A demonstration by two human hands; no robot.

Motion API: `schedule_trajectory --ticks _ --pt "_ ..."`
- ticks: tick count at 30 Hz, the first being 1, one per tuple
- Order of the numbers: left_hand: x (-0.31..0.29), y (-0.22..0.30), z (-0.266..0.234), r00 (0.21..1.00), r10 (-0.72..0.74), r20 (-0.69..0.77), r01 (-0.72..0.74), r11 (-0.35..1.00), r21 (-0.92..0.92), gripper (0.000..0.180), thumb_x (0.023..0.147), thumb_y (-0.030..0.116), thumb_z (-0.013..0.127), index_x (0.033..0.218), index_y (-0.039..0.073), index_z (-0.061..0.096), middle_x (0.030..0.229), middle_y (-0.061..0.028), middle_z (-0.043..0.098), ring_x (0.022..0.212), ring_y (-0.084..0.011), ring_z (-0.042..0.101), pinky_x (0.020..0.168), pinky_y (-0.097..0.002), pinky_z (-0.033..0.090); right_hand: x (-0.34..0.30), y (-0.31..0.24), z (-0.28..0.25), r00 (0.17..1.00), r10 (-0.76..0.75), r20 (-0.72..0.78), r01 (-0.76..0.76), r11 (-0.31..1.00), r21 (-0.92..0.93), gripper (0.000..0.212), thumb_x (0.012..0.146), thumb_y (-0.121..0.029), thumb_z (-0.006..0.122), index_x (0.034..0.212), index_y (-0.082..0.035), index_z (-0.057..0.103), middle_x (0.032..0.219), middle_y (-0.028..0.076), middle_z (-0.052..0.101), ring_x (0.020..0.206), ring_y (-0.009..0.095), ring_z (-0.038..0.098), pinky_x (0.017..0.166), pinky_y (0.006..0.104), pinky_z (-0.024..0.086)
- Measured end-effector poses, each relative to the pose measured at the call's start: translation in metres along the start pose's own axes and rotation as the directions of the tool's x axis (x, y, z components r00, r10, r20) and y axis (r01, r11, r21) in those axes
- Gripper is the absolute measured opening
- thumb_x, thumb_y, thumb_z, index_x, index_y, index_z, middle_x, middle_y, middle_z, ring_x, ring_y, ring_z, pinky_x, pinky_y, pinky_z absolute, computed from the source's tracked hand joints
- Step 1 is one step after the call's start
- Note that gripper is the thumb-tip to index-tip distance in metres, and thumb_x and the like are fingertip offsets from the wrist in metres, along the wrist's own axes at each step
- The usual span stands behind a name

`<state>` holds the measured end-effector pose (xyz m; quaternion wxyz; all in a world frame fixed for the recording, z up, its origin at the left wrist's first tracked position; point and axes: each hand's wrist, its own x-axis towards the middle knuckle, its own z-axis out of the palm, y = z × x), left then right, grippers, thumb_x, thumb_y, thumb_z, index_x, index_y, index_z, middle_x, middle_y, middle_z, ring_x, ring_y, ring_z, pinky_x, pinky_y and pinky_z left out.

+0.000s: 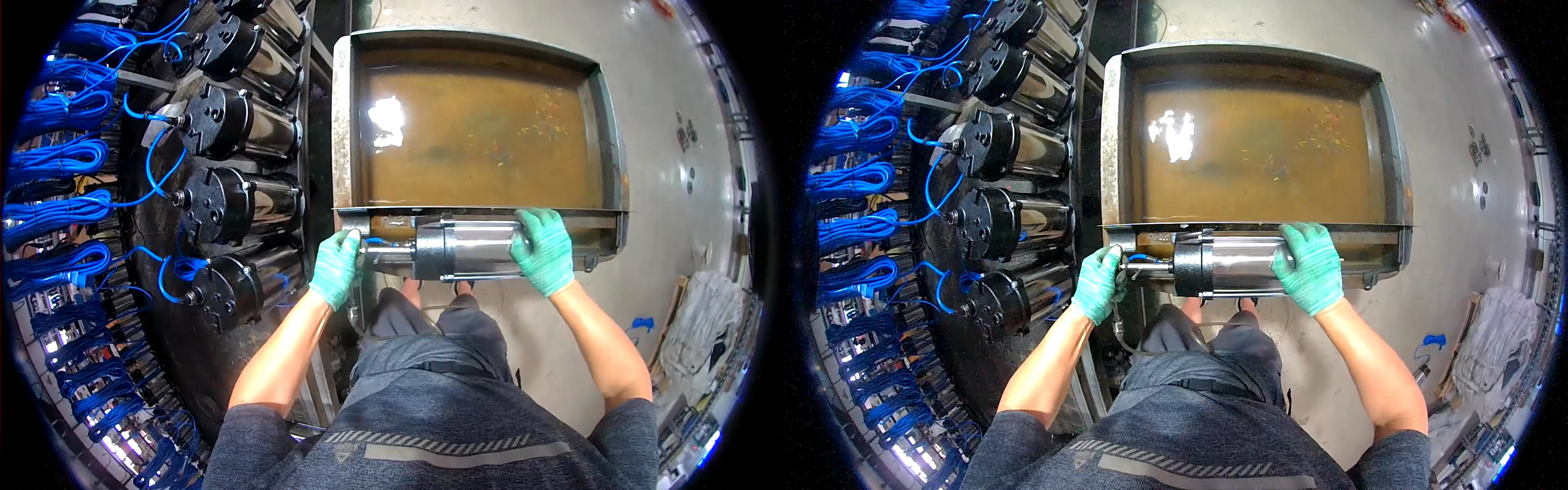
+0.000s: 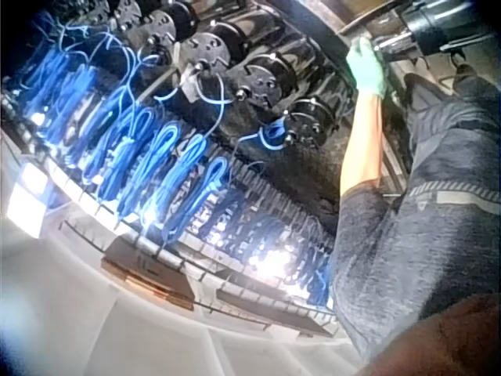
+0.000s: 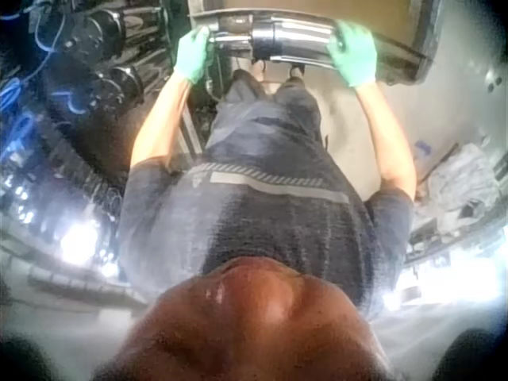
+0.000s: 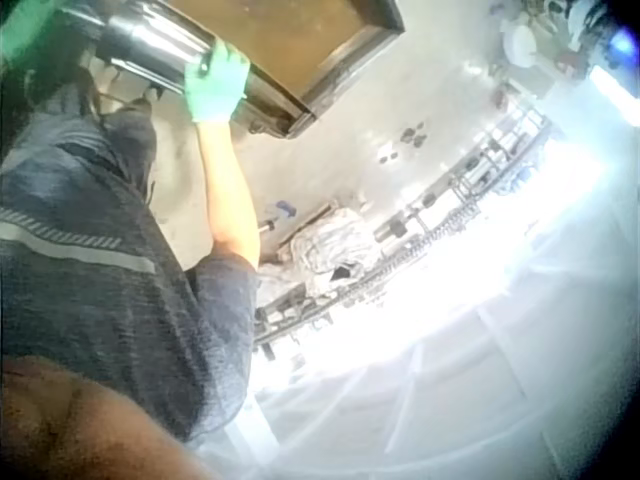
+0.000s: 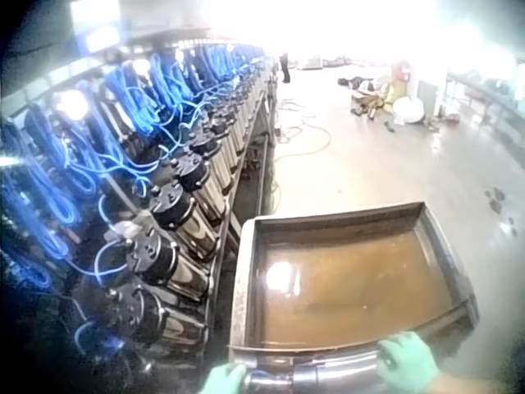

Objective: The person places a submersible water pump into a testing tank of water, connects a power cable, and then removes it to place it back on a production line.

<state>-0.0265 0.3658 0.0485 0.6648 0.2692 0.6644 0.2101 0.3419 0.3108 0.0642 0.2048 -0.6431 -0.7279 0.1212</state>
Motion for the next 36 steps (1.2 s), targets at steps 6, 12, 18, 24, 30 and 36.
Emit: schedule_trajectory --ticks 6,12,18,24,30,36 --pt "-0.002 -0.003 0.002 0.999 0.031 -0.018 -0.032 0.999 -0.025 0.026 0.104 0.035 0.056 0.089 0.013 0.055 0.059 0.0033 0.047 0.045 -0.0070 0.040 0.038 -0.0237 0.030 -0.001 0.002 0.001 1.000 0.013 0.005 -0.013 1.000 0.021 0.041 0.078 -0.015 0.072 0.115 -0.001 0.064 0.113 0.019 0.064 0.107 0.041 0.058 0.095 0.0480 0.049" --pt "-0.009 -0.002 -0.006 0.993 0.063 0.096 -0.052 0.992 -0.114 0.027 0.104 0.035 0.056 0.092 0.011 0.058 0.066 0.0030 0.052 0.048 -0.0066 0.042 0.041 -0.0230 0.033 -0.006 0.001 0.000 1.000 -0.015 -0.022 0.016 0.999 0.037 0.040 0.079 -0.016 0.071 0.115 0.000 0.065 0.113 0.019 0.064 0.107 0.041 0.058 0.095 0.0477 0.049" --pt "-0.033 -0.001 0.006 0.960 0.252 -0.124 -0.280 0.819 -0.501 0.024 0.105 0.033 0.057 0.098 0.010 0.059 0.068 0.0011 0.053 0.050 -0.0073 0.044 0.043 -0.0255 0.037 -0.010 -0.002 -0.019 0.987 -0.148 -0.054 0.148 0.989 -0.016 0.042 0.081 -0.022 0.070 0.117 -0.002 0.065 0.113 0.020 0.064 0.108 0.039 0.059 0.097 0.0491 0.047" --pt "-0.101 0.045 0.139 0.948 0.312 0.066 -0.151 0.620 -0.770 0.027 0.102 0.035 0.061 0.107 0.009 0.064 0.073 -0.0001 0.053 0.060 -0.0102 0.047 0.057 -0.0269 0.039 -0.056 -0.067 -0.027 0.982 -0.177 0.061 0.143 0.920 0.365 0.049 0.087 -0.030 0.068 0.126 -0.002 0.057 0.109 0.020 0.064 0.101 0.038 0.063 0.084 0.0478 0.052" --pt "-0.100 -0.001 0.190 0.799 0.582 0.150 -0.536 0.803 -0.260 0.048 0.100 0.041 0.061 0.130 0.004 0.059 0.120 -0.0100 0.063 0.107 -0.0217 0.061 0.089 -0.0361 0.052 -0.120 -0.008 -0.073 0.946 0.190 0.263 -0.266 0.917 0.297 0.033 0.096 -0.029 0.059 0.121 -0.008 0.059 0.105 0.023 0.069 0.093 0.043 0.067 0.079 0.0515 0.055" --pt "-0.079 -0.065 0.071 0.520 0.848 -0.102 -0.613 0.453 0.647 0.027 0.101 0.021 0.059 0.118 0.000 0.063 0.107 -0.0162 0.067 0.097 -0.0272 0.064 0.089 -0.0374 0.050 -0.200 0.163 -0.106 0.702 0.712 0.016 -0.708 0.696 0.118 0.029 0.090 -0.027 0.062 0.110 -0.006 0.061 0.089 0.025 0.068 0.083 0.044 0.066 0.073 0.0504 0.053"
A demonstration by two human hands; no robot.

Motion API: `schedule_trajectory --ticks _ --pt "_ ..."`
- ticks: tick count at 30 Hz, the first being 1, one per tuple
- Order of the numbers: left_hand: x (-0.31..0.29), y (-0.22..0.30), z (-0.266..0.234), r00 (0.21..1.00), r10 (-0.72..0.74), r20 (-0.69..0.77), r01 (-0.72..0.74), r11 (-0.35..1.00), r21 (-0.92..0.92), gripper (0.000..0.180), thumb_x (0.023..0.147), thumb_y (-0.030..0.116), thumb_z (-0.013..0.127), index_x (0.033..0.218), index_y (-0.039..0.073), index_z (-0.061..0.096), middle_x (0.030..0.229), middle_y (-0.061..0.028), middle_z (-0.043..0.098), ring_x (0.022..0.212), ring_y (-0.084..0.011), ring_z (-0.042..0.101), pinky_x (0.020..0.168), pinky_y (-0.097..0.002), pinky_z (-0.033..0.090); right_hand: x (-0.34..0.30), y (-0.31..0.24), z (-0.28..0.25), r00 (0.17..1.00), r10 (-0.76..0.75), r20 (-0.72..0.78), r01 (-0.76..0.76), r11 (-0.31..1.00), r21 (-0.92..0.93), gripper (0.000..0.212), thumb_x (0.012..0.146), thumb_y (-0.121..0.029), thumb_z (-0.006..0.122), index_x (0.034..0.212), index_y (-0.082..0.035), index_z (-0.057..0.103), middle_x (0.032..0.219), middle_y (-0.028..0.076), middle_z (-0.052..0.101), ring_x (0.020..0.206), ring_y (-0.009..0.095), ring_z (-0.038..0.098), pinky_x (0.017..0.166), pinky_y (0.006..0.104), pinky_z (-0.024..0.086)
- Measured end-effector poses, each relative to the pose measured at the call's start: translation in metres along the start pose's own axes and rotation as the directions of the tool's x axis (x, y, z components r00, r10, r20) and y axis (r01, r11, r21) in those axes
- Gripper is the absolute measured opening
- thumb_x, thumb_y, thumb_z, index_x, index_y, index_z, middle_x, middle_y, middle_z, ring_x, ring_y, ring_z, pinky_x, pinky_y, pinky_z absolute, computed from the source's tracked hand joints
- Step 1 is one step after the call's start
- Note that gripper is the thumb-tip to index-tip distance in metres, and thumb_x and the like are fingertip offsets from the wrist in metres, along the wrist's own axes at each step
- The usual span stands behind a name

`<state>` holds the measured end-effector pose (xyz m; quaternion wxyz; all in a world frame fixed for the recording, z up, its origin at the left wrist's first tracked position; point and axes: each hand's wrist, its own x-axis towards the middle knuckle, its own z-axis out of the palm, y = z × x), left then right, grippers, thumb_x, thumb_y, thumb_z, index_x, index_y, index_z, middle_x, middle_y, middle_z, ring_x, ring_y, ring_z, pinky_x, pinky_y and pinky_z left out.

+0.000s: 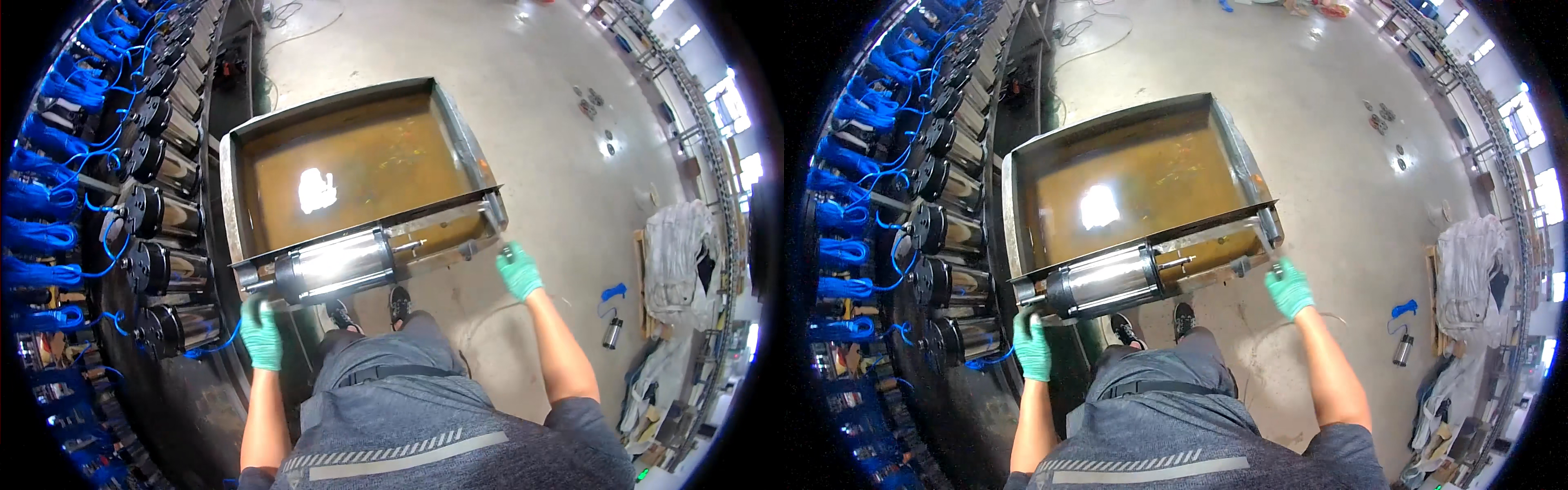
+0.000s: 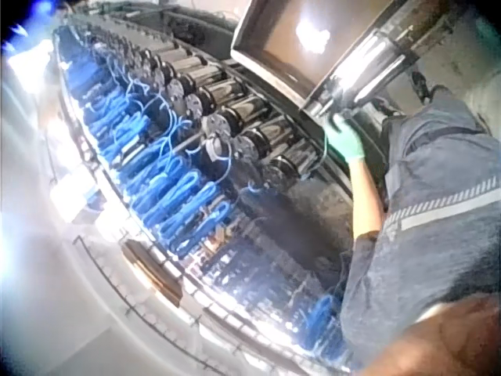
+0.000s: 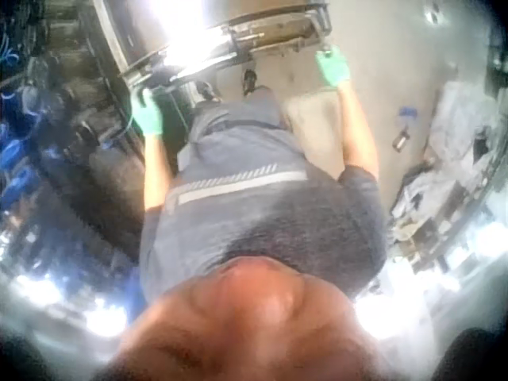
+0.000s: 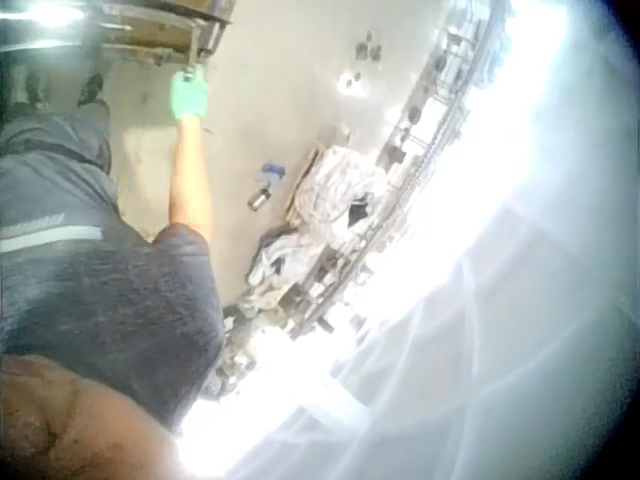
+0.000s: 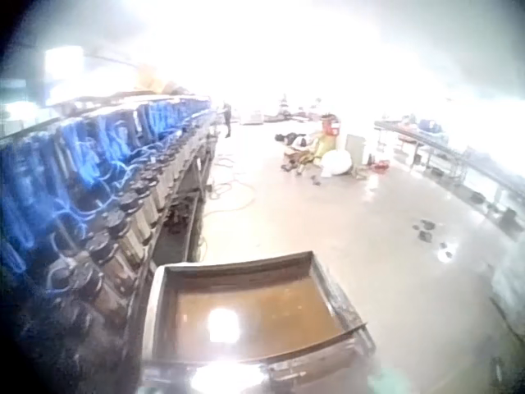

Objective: The person places a submersible water pump into a testing tank of water, connects a power cable, and then removes it to place it back on a production line.

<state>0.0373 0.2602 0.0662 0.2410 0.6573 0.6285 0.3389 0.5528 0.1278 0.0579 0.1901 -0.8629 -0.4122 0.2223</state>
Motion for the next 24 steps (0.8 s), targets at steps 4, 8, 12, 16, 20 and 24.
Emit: schedule_trajectory --ticks 4,8,12,16,20,24 --pt "-0.025 -0.084 -0.039 0.971 -0.239 -0.010 0.214 0.849 0.484 0.051 0.089 0.022 0.070 0.132 -0.002 0.056 0.126 -0.0237 0.062 0.119 -0.0400 0.057 0.104 -0.0479 0.044 0.053 0.059 0.006 0.972 0.214 0.093 -0.210 0.976 -0.056 0.029 0.088 -0.025 0.061 0.107 -0.003 0.062 0.099 0.023 0.070 0.090 0.036 0.068 0.079 0.0471 0.053" --pt "-0.023 -0.123 -0.049 0.932 -0.288 0.222 0.038 0.686 0.727 0.072 0.088 0.033 0.070 0.146 0.002 0.043 0.150 -0.0154 0.048 0.140 -0.0354 0.042 0.111 -0.0490 0.040 0.091 0.100 0.037 0.994 0.109 -0.031 -0.109 0.994 -0.005 0.026 0.091 -0.020 0.063 0.111 -0.004 0.059 0.095 0.016 0.068 0.085 0.028 0.064 0.079 0.0423 0.052" --pt "-0.023 -0.104 -0.053 0.899 -0.428 0.094 0.169 0.536 0.827 0.049 0.092 0.037 0.065 0.134 0.014 0.056 0.134 -0.0104 0.059 0.127 -0.0315 0.052 0.100 -0.0534 0.044 0.098 0.103 0.055 0.978 0.207 0.038 -0.210 0.965 0.156 0.026 0.094 -0.020 0.063 0.113 -0.005 0.055 0.091 0.014 0.067 0.081 0.026 0.063 0.077 0.0421 0.052" --pt "-0.033 -0.105 -0.059 0.892 -0.438 0.109 0.154 0.524 0.838 0.023 0.097 0.036 0.059 0.107 0.016 0.064 0.104 -0.0090 0.070 0.102 -0.0294 0.066 0.093 -0.0537 0.045 0.092 0.120 0.048 0.995 0.088 -0.040 -0.085 0.995 0.060 0.033 0.095 -0.015 0.063 0.125 -0.003 0.056 0.101 0.013 0.068 0.089 0.023 0.064 0.083 0.0380 0.052" --pt "-0.043 -0.084 -0.057 0.881 -0.441 0.169 0.119 0.554 0.824 0.024 0.102 0.036 0.049 0.100 0.016 0.062 0.084 -0.0094 0.072 0.083 -0.0311 0.071 0.085 -0.0513 0.044 0.081 0.116 0.050 0.991 0.001 -0.131 0.008 0.998 0.067 0.039 0.094 -0.012 0.063 0.130 0.001 0.056 0.110 0.015 0.067 0.095 0.023 0.065 0.089 0.0369 0.052" --pt "-0.030 -0.053 -0.061 0.859 -0.495 0.129 0.223 0.590 0.776 0.028 0.104 0.038 0.045 0.101 0.013 0.059 0.082 -0.0166 0.072 0.082 -0.0378 0.071 0.076 -0.0534 0.051 0.062 0.096 0.046 0.984 0.010 -0.178 0.000 0.999 0.052 0.040 0.094 -0.010 0.061 0.132 0.001 0.056 0.120 0.017 0.064 0.108 0.025 0.063 0.097 0.0390 0.049"
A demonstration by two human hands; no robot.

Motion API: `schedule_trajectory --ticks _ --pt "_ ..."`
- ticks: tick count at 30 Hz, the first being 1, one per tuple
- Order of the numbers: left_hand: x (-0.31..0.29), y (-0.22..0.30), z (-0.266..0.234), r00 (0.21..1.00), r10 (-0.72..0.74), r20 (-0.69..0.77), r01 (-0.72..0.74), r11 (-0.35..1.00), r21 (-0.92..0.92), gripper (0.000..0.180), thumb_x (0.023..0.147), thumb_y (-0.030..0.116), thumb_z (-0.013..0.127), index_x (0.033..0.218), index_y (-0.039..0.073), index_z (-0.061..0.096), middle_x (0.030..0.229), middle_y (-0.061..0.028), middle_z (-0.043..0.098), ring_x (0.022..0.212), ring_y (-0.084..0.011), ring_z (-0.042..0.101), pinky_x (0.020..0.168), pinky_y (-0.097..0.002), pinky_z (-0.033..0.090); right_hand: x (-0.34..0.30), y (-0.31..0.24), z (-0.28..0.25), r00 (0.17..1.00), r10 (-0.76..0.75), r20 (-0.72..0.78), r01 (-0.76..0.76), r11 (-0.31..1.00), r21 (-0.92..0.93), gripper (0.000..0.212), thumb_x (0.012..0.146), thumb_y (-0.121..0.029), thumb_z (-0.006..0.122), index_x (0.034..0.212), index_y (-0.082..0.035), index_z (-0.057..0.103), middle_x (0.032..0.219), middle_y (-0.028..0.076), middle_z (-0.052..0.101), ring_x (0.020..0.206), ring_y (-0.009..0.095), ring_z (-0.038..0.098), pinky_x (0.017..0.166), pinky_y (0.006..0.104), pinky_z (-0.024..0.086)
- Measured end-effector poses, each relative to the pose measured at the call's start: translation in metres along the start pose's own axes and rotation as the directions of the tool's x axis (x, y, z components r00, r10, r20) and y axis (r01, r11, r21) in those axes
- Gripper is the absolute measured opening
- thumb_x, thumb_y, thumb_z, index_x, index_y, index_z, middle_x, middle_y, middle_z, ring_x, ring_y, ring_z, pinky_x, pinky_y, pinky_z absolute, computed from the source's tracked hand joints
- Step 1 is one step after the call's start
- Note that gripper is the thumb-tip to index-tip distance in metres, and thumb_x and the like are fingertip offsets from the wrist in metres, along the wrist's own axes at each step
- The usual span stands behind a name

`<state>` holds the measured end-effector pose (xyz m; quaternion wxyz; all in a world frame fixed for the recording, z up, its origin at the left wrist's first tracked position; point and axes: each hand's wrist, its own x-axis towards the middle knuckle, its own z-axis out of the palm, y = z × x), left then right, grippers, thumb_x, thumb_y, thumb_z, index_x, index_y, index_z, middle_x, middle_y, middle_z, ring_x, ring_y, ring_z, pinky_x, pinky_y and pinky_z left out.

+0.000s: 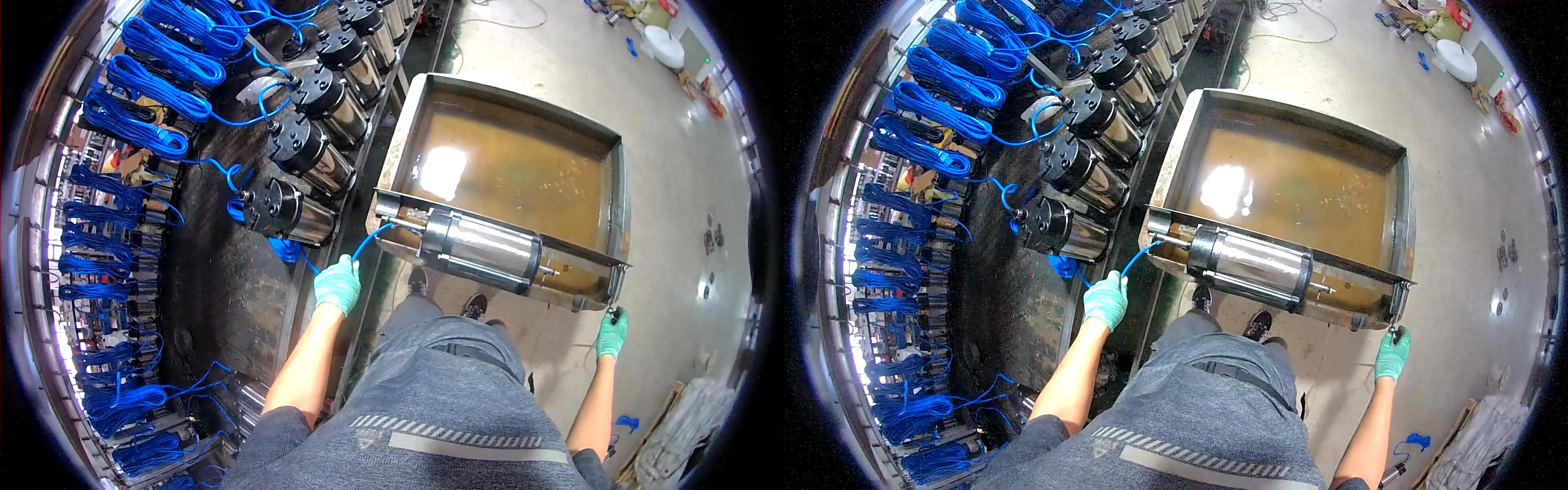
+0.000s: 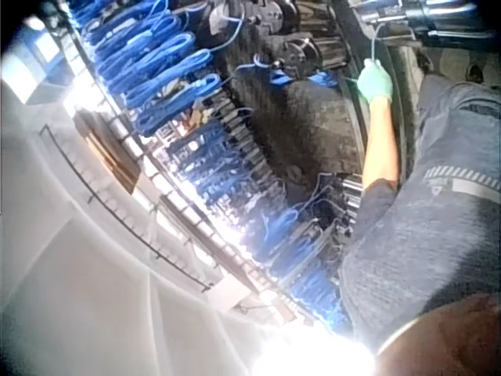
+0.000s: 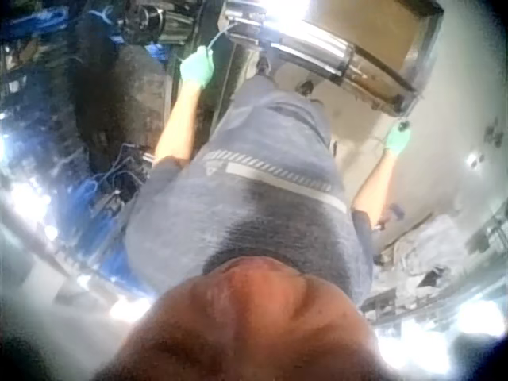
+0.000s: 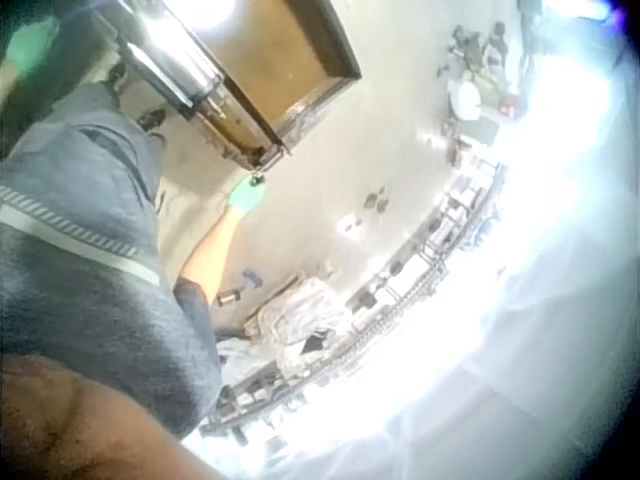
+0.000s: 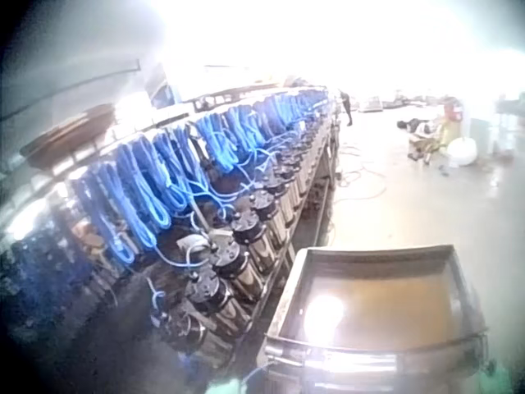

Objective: The person places a submersible water pump into a testing tank of water, connects a power cable, and then removes it to place it back on a production line.

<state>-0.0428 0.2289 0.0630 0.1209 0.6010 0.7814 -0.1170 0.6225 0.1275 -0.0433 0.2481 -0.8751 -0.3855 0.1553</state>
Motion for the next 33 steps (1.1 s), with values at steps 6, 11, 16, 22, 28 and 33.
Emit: schedule_trajectory --ticks 6,11,16,22,28,33 --pt "0.017 0.017 0.004 0.988 0.049 -0.147 -0.122 0.829 -0.546 0.027 0.103 0.032 0.054 0.091 0.009 0.063 0.071 -0.0122 0.066 0.059 -0.0260 0.062 0.056 -0.0392 0.049 -0.024 -0.064 -0.011 0.972 -0.201 -0.125 0.172 0.962 -0.213 0.031 0.088 -0.007 0.062 0.118 -0.001 0.061 0.111 0.017 0.062 0.104 0.033 0.060 0.094 0.0422 0.048" --pt "0.020 0.015 -0.024 0.932 0.053 0.359 0.345 0.175 -0.922 0.025 0.101 0.029 0.060 0.110 0.007 0.065 0.065 -0.0004 0.057 0.048 -0.0091 0.048 0.041 -0.0233 0.035 -0.042 -0.110 0.004 0.944 -0.329 -0.007 0.329 0.944 -0.017 0.025 0.087 -0.011 0.066 0.112 -0.004 0.065 0.107 0.020 0.064 0.099 0.039 0.062 0.090 0.0456 0.051" --pt "0.024 0.011 -0.043 0.905 0.139 0.402 0.388 0.117 -0.914 0.033 0.100 0.030 0.062 0.123 0.006 0.064 0.067 -0.0001 0.059 0.045 -0.0095 0.048 0.040 -0.0239 0.036 -0.048 -0.097 0.039 0.991 -0.095 0.097 0.116 0.961 -0.250 0.023 0.090 -0.017 0.065 0.110 -0.005 0.062 0.112 0.020 0.067 0.104 0.040 0.063 0.089 0.0482 0.051" --pt "0.049 0.017 -0.025 0.989 0.137 0.052 -0.036 0.567 -0.823 0.036 0.099 0.021 0.060 0.131 0.002 0.062 0.071 0.0010 0.058 0.055 -0.0082 0.050 0.048 -0.0250 0.041 -0.039 -0.090 0.055 0.998 -0.066 0.001 0.065 0.972 -0.226 0.019 0.089 -0.016 0.064 0.105 -0.007 0.057 0.097 0.020 0.071 0.093 0.042 0.067 0.081 0.0517 0.052" --pt "0.018 0.043 -0.071 0.905 0.379 0.192 0.013 0.426 -0.904 0.027 0.099 0.012 0.057 0.123 0.004 0.066 0.073 0.0058 0.054 0.061 -0.0029 0.045 0.055 -0.0203 0.036 -0.056 -0.122 -0.011 0.983 -0.113 0.145 0.142 0.967 -0.213 0.020 0.083 -0.009 0.059 0.103 -0.008 0.059 0.087 0.021 0.067 0.083 0.042 0.067 0.075 0.0493 0.053" --pt "0.003 0.059 -0.076 0.856 0.495 0.151 -0.100 0.445 -0.890 0.028 0.098 0.025 0.062 0.114 0.004 0.070 0.071 0.0050 0.053 0.060 -0.0043 0.044 0.055 -0.0221 0.036 -0.051 -0.146 -0.101 0.980 -0.130 0.151 0.124 0.991 0.046 0.013 0.086 -0.007 0.058 0.098 -0.005 0.061 0.071 0.010 0.062 0.064 0.020 0.062 0.062 0.0352 0.051"
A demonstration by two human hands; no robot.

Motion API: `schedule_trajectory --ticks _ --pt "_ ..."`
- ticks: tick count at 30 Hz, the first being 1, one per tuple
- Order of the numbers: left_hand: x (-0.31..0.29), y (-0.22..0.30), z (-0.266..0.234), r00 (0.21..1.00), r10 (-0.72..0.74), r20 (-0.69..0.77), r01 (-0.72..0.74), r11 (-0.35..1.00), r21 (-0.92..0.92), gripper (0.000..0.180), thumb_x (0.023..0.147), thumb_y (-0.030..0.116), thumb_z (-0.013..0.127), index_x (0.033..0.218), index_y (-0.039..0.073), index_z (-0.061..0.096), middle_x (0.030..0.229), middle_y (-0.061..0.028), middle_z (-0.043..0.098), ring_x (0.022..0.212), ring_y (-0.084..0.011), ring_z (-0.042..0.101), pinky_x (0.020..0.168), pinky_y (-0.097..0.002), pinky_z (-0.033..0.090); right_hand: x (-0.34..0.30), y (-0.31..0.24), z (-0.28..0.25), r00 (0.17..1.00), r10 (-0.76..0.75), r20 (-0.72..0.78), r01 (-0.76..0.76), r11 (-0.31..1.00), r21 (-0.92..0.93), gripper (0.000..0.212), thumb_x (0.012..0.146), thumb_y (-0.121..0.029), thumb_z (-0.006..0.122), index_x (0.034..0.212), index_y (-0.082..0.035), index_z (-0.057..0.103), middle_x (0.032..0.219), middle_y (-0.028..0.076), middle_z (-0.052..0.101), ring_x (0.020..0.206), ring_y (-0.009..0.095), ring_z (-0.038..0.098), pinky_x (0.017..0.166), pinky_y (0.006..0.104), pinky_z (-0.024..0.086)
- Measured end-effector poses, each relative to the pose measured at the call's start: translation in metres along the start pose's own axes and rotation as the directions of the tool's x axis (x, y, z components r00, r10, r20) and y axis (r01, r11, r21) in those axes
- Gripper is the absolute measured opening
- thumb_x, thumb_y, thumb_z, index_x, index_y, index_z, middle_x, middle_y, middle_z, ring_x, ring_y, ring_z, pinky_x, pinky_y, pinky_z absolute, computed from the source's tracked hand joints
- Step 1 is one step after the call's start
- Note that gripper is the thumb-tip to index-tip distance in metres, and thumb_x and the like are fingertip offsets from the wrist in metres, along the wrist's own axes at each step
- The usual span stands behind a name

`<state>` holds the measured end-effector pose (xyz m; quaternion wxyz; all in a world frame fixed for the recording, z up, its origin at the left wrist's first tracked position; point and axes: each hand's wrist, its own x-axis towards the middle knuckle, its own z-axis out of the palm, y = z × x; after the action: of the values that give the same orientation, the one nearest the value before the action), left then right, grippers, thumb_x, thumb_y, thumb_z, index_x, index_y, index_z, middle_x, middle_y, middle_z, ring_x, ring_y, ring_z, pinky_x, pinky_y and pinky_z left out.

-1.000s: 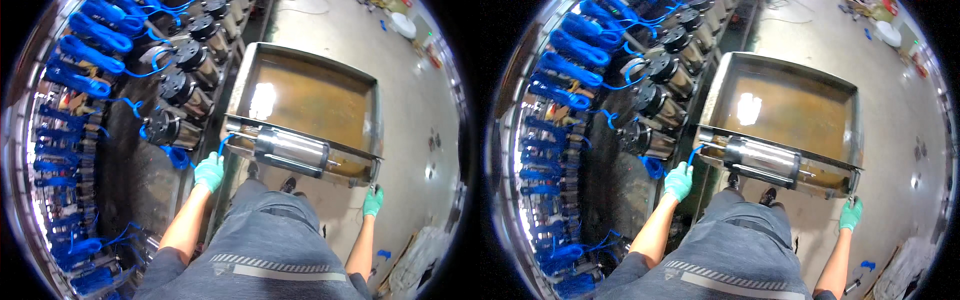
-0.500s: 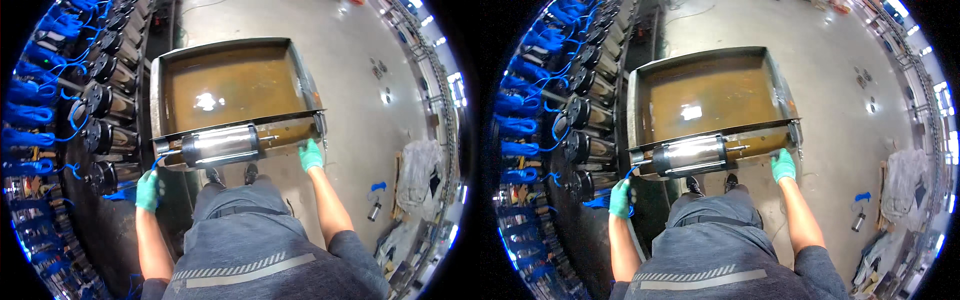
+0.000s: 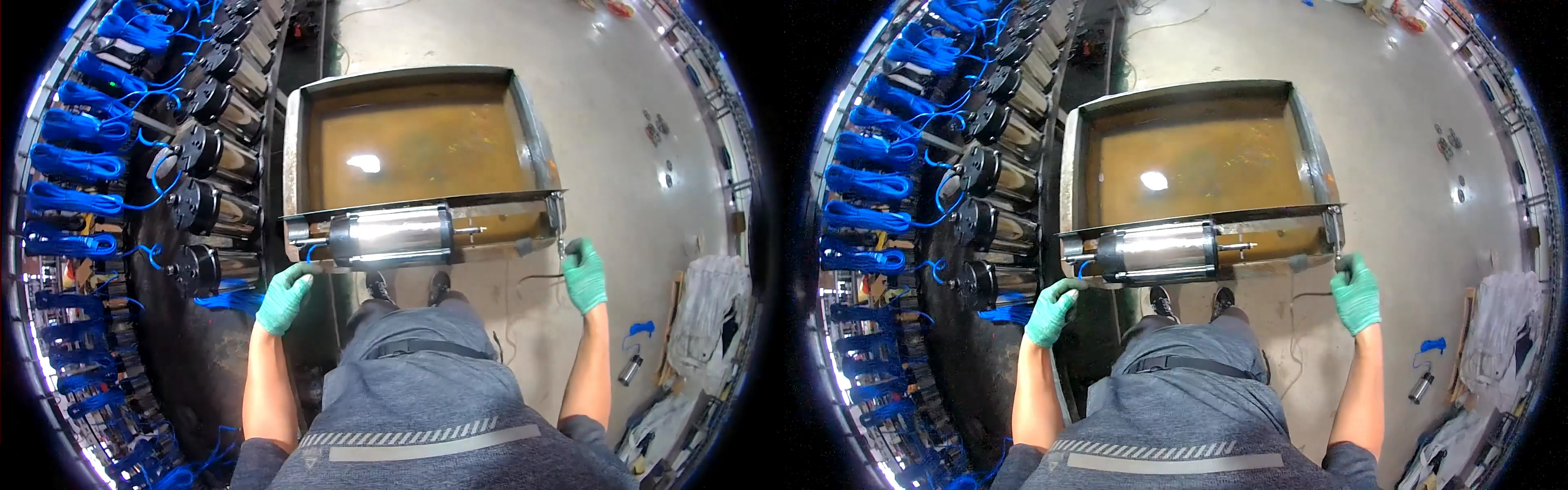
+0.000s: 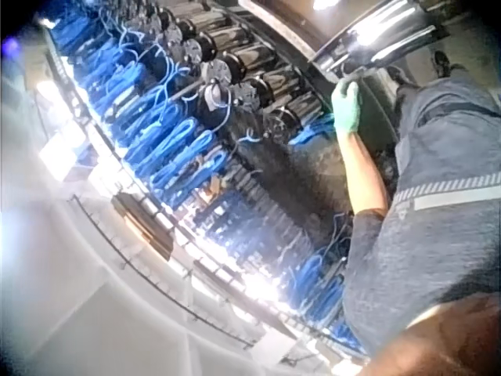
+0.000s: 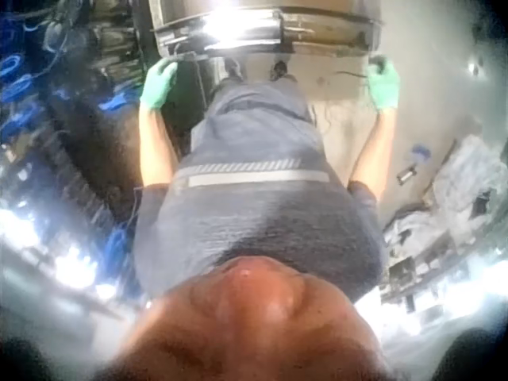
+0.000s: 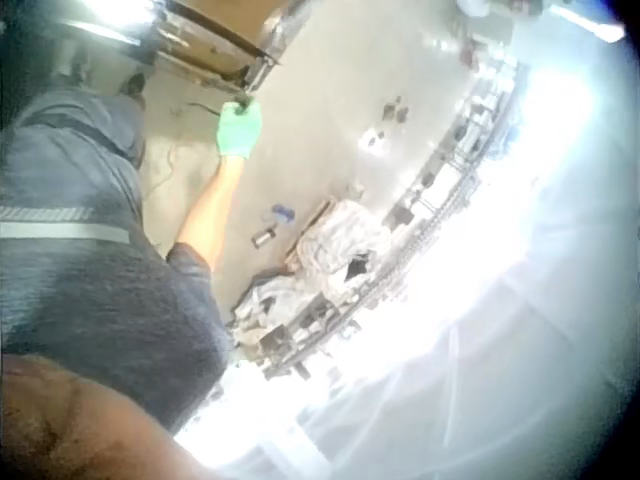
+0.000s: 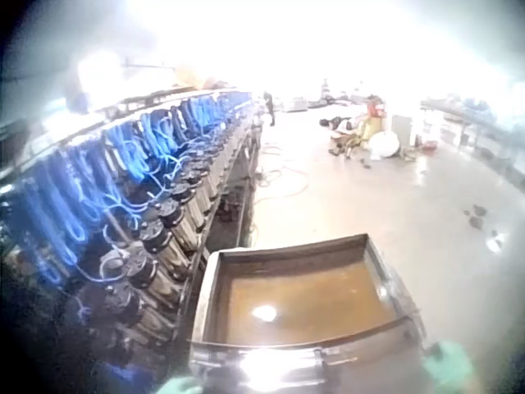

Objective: The person places a submersible water pump into a testing tank of water, connects a power cable, and then removes it to place it back on a production line.

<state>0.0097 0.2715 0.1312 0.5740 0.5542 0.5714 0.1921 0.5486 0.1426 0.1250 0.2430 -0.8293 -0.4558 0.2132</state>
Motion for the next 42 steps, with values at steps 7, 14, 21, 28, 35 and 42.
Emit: schedule_trajectory --ticks 7,14,21,28,35,42 --pt "0.009 0.006 -0.019 0.993 -0.027 -0.117 0.006 0.986 -0.169 0.025 0.097 0.017 0.062 0.115 0.001 0.067 0.074 0.0042 0.055 0.061 -0.0051 0.047 0.055 -0.0221 0.038 0.039 -0.057 -0.015 0.986 0.094 -0.135 -0.040 0.932 0.359 0.009 0.090 -0.006 0.059 0.098 -0.002 0.062 0.067 0.002 0.057 0.055 0.009 0.055 0.051 0.0279 0.048" --pt "0.015 -0.035 -0.052 0.909 -0.070 -0.411 0.026 0.993 -0.112 0.025 0.100 0.013 0.056 0.121 0.002 0.065 0.074 0.0008 0.061 0.058 -0.0055 0.046 0.052 -0.0212 0.037 0.081 -0.036 0.068 0.989 0.122 -0.079 -0.023 0.672 0.740 0.016 0.095 -0.003 0.064 0.110 0.000 0.061 0.086 0.004 0.062 0.067 0.009 0.059 0.055 0.0261 0.055" --pt "0.039 -0.014 -0.033 0.880 0.037 -0.473 -0.085 0.993 -0.081 0.024 0.103 0.015 0.053 0.122 0.005 0.065 0.078 0.0003 0.065 0.055 -0.0030 0.043 0.049 -0.0194 0.033 0.070 -0.059 0.049 0.935 -0.354 -0.035 0.354 0.935 0.003 0.021 0.090 -0.017 0.072 0.107 -0.004 0.067 0.092 0.013 0.065 0.084 0.028 0.065 0.077 0.0409 0.053" --pt "0.063 0.005 -0.034 0.962 0.039 -0.272 -0.083 0.985 -0.151 0.027 0.101 0.024 0.059 0.120 0.007 0.065 0.076 0.0010 0.062 0.056 -0.0043 0.046 0.049 -0.0193 0.035 0.077 -0.082 0.031 0.868 -0.419 0.267 0.494 0.786 -0.372 0.021 0.092 -0.016 0.062 0.109 -0.006 0.066 0.100 0.018 0.067 0.094 0.037 0.066 0.081 0.0477 0.054" --pt "0.063 0.023 -0.040 0.980 0.047 -0.194 -0.077 0.986 -0.149 0.025 0.100 0.026 0.059 0.115 0.007 0.066 0.071 0.0032 0.056 0.059 -0.0041 0.046 0.051 -0.0193 0.034 0.095 -0.130 0.039 0.711 -0.220 0.668 0.568 0.740 -0.360 0.025 0.088 -0.015 0.059 0.109 -0.003 0.067 0.103 0.023 0.070 0.096 0.040 0.067 0.084 0.0485 0.053" --pt "0.027 0.024 -0.046 0.982 0.036 0.188 -0.035 0.999 -0.008 0.034 0.091 0.035 0.069 0.102 0.002 0.069 0.077 0.0008 0.059 0.068 -0.0088 0.052 0.061 -0.0254 0.042 0.095 -0.114 0.021 0.801 -0.031 0.598 0.215 0.947 -0.239 0.026 0.086 -0.014 0.052 0.097 0.003 0.067 0.090 0.025 0.070 0.085 0.041 0.067 0.078 0.0473 0.053"
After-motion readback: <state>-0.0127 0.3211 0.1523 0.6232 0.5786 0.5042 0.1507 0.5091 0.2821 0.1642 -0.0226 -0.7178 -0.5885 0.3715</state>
